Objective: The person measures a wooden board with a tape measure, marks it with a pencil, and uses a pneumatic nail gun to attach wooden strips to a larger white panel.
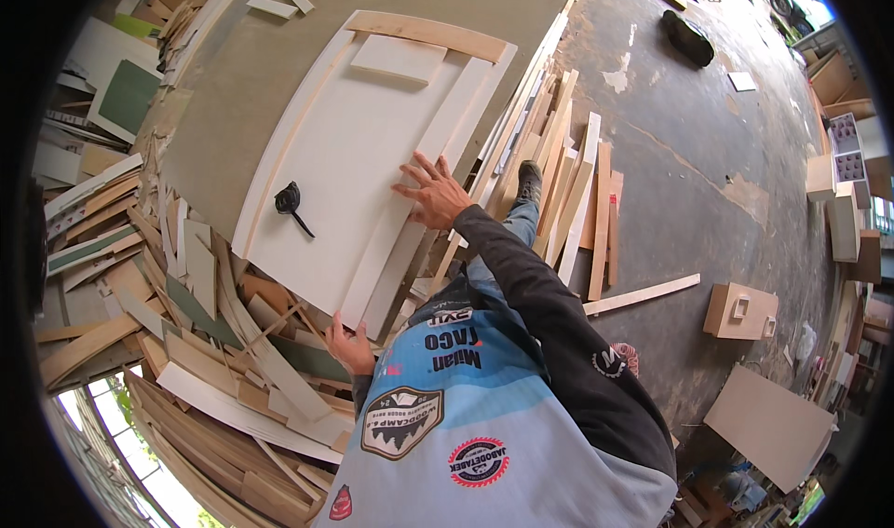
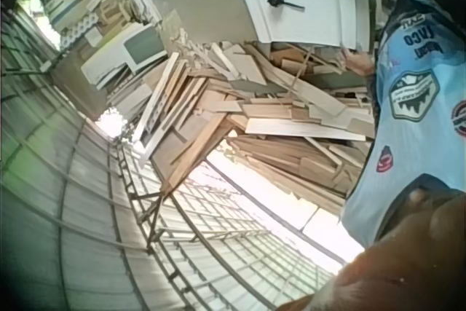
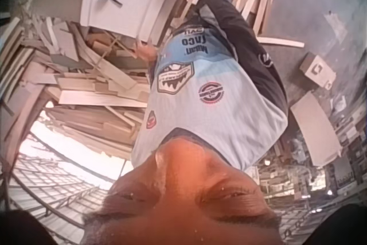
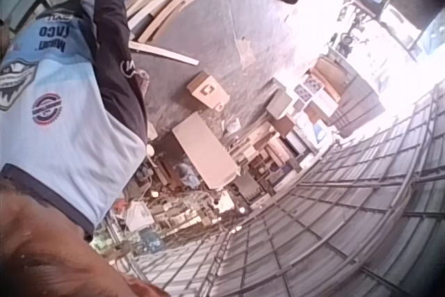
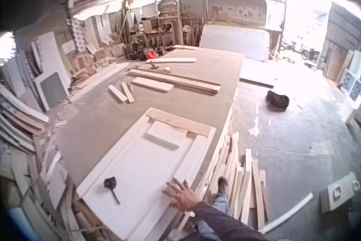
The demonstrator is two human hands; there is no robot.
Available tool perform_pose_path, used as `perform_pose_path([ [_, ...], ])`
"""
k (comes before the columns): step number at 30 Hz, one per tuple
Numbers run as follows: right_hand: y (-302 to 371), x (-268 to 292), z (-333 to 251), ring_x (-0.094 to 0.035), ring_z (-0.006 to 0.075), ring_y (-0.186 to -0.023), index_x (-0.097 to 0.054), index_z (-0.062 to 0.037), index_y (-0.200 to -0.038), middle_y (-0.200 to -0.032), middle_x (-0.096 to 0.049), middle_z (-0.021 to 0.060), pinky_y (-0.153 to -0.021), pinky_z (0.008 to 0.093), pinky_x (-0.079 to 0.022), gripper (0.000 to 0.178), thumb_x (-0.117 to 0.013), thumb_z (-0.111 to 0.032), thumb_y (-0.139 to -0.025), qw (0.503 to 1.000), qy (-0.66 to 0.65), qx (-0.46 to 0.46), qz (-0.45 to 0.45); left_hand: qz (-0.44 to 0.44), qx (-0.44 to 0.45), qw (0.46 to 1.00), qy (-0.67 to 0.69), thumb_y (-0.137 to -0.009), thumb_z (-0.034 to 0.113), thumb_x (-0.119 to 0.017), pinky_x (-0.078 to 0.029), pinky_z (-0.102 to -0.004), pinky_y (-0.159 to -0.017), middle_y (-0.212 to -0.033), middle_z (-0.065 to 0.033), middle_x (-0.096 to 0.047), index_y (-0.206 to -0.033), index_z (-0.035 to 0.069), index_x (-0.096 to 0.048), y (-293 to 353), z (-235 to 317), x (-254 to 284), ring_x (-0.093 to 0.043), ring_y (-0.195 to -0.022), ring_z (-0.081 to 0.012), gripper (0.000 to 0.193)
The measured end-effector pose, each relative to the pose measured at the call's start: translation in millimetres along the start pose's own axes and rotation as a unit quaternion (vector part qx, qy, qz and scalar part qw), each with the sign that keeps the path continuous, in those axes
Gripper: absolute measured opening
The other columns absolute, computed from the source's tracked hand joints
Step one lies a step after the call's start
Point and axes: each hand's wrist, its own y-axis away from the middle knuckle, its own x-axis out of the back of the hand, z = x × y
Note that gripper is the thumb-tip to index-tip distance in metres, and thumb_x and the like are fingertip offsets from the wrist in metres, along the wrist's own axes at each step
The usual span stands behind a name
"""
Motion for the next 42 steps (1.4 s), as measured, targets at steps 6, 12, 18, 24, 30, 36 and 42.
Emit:
perform_pose_path([
  [6, -2.0, -3.7, -3.1, -0.009, 0.0382, -0.157, -0.055, -0.0308, -0.148, -0.163, -0.032, 0.0103, -0.121, 0.0723, -0.010, 0.072, -0.078, -0.049, -0.082, 1.000, -0.005, 0.006, 0.003, 0.033, -0.001, 0.999, 0.042, -0.076, 0.002, -0.079, -0.052, -0.0392, -0.075, -0.108, -0.0193, -0.058, -0.134, -0.002, -0.058, 3.9, -3.8, -2.9, -0.061, -0.089, -0.0314, 0.061],
  [12, 1.1, 5.9, -5.5, -0.009, 0.0389, -0.156, -0.053, -0.0301, -0.149, -0.163, -0.032, 0.0098, -0.120, 0.0725, -0.012, 0.072, -0.077, -0.042, -0.082, 1.000, 0.005, 0.005, -0.014, 0.016, 0.009, 0.999, 0.039, -0.078, -0.003, -0.077, -0.057, -0.0358, -0.080, -0.112, -0.0165, -0.054, -0.137, -0.001, -0.058, 4.6, -11.0, -3.8, -0.066, -0.092, -0.0275, 0.063],
  [18, 0.7, 11.1, -10.5, -0.010, 0.0393, -0.156, -0.053, -0.0313, -0.148, -0.162, -0.032, 0.0094, -0.120, 0.0726, -0.014, 0.072, -0.078, -0.040, -0.082, 1.000, 0.001, 0.007, -0.024, 0.044, 0.014, 0.996, 0.081, -0.075, -0.002, -0.079, -0.053, -0.0388, -0.080, -0.110, -0.0160, -0.059, -0.136, 0.002, -0.058, 9.8, -9.1, -7.8, -0.064, -0.095, -0.0305, 0.064],
  [24, 0.1, 11.5, -14.2, -0.010, 0.0388, -0.156, -0.052, -0.0313, -0.149, -0.162, -0.032, 0.0092, -0.121, 0.0716, -0.014, 0.072, -0.079, -0.041, -0.082, 0.999, 0.011, 0.007, -0.034, 0.041, 0.079, 0.993, 0.081, -0.075, -0.004, -0.079, -0.057, -0.0364, -0.073, -0.105, -0.0170, -0.063, -0.135, 0.003, -0.060, 13.1, -7.6, -11.5, -0.069, -0.086, -0.0291, 0.062],
  [30, 1.7, 16.1, -17.2, -0.011, 0.0382, -0.156, -0.052, -0.0309, -0.149, -0.162, -0.032, 0.0086, -0.122, 0.0704, -0.014, 0.072, -0.079, -0.040, -0.083, 0.999, 0.004, 0.000, -0.039, 0.050, 0.085, 0.994, 0.043, -0.077, -0.009, -0.076, -0.058, -0.0332, -0.070, -0.092, -0.0192, -0.074, -0.134, -0.003, -0.059, 13.5, -5.2, -16.5, -0.074, -0.078, -0.0221, 0.059],
  [36, 2.9, 16.2, -15.6, -0.012, 0.0365, -0.157, -0.052, -0.0328, -0.149, -0.163, -0.031, 0.0072, -0.122, 0.0697, -0.014, 0.072, -0.079, -0.041, -0.082, 0.999, 0.001, 0.003, -0.035, 0.060, 0.119, 0.991, 0.030, -0.075, -0.008, -0.076, -0.057, -0.0344, -0.069, -0.089, -0.0202, -0.074, -0.132, -0.003, -0.060, 16.1, 9.2, -17.3, -0.075, -0.076, -0.0246, 0.060],
  [42, 3.1, 14.9, -15.2, -0.012, 0.0362, -0.157, -0.052, -0.0335, -0.149, -0.163, -0.031, 0.0069, -0.123, 0.0691, -0.014, 0.072, -0.078, -0.042, -0.083, 0.999, 0.002, -0.001, -0.034, 0.060, 0.109, 0.992, -0.020, -0.074, -0.005, -0.079, -0.056, -0.0361, -0.071, -0.087, -0.0195, -0.074, -0.132, -0.002, -0.060, 16.4, -0.1, -22.5, -0.074, -0.074, -0.0259, 0.062],
])
